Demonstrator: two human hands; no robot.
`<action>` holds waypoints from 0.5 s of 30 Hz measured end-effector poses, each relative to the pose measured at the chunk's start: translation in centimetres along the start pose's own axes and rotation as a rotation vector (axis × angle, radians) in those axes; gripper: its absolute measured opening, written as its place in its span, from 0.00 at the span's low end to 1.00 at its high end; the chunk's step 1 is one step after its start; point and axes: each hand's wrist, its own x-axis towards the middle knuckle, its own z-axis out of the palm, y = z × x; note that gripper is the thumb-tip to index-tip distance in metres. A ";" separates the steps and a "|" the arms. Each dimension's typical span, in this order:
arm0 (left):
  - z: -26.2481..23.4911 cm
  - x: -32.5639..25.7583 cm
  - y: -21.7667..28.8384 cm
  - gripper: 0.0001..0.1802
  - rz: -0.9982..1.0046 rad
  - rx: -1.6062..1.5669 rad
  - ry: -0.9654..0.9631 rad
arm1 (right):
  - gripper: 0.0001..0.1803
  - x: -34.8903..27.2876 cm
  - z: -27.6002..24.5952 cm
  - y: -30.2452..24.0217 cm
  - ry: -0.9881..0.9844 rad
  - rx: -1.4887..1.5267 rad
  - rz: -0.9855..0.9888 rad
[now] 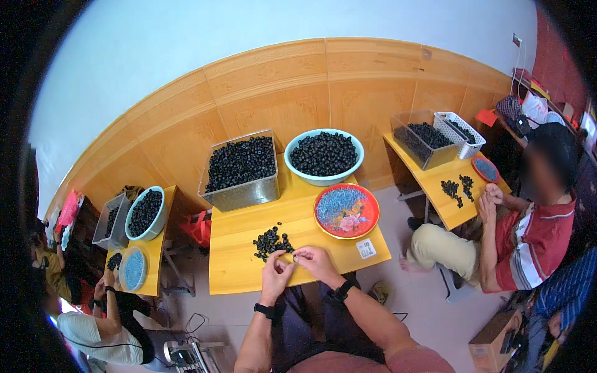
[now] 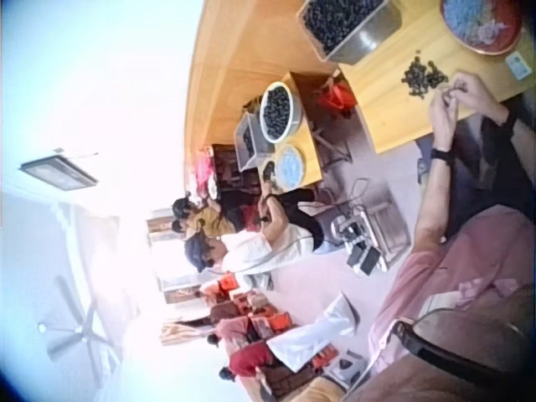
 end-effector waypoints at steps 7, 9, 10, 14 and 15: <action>-0.3 -0.3 -0.9 0.11 -0.185 -0.256 0.045 | 0.10 4.3 -7.7 -1.5 0.016 -0.142 0.133; -0.1 -0.6 -0.8 0.08 -0.193 -0.272 0.052 | 0.16 8.2 -10.5 -4.9 0.212 -0.228 0.001; -0.2 -0.9 -1.0 0.08 -0.198 -0.270 0.065 | 0.19 9.8 -10.4 -7.5 0.307 -0.185 -0.180; 0.1 -1.1 -1.0 0.06 -0.209 -0.257 0.077 | 0.25 12.6 -11.2 -10.8 0.498 -0.139 -0.370; 0.0 -1.2 -1.6 0.06 -0.179 -0.248 0.111 | 0.24 12.3 -10.9 -10.3 0.452 -0.165 -0.360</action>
